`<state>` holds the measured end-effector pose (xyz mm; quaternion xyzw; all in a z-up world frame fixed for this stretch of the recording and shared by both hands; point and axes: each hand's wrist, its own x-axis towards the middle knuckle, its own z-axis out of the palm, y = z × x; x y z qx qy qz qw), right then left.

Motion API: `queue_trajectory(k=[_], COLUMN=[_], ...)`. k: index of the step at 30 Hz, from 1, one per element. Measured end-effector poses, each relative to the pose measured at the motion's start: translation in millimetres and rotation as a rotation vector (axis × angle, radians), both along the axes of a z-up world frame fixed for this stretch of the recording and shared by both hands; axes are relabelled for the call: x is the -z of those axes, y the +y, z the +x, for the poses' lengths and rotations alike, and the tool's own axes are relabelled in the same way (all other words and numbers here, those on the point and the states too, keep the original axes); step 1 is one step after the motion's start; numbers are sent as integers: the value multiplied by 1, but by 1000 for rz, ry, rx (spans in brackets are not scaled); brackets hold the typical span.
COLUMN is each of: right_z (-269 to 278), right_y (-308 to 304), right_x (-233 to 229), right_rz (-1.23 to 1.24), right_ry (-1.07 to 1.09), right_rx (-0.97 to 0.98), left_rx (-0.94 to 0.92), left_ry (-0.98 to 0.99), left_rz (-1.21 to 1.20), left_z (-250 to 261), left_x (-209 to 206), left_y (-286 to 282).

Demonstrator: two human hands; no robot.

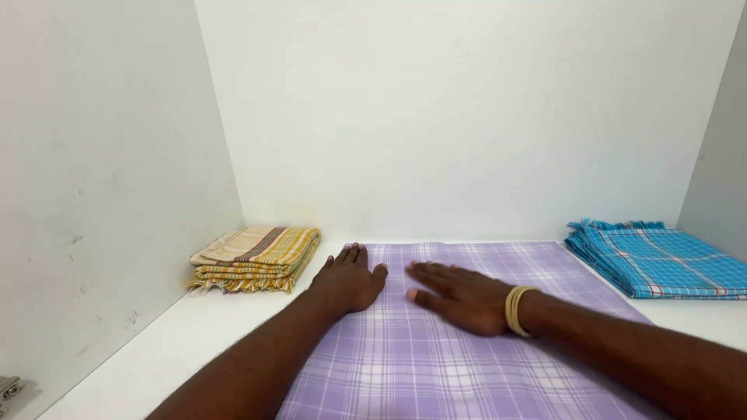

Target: Unfold, smooth out, and organize various checkered towels on a shelf.

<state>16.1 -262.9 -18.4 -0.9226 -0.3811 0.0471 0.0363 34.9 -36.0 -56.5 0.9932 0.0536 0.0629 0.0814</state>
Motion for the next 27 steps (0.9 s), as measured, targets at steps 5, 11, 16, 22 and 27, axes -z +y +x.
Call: queue_trajectory(k=[5, 11, 16, 22, 27], right_z=[22, 67, 101, 110, 115], right_y=[-26, -70, -105, -113, -115], right_x=[2, 13, 22, 33, 35], right_rz=[4, 20, 10, 25, 44], right_ry=[23, -16, -41, -105, -144], right_rx=[148, 264, 362, 376, 361], left_rx=[-24, -14, -20, -108, 160], left_ry=[28, 9, 41, 149, 140], left_rz=[-8, 1, 2, 285, 62], left_z=[-3, -1, 0, -8, 8], left_x=[-2, -4, -6, -35, -31], left_y=[-2, 0, -1, -56, -125])
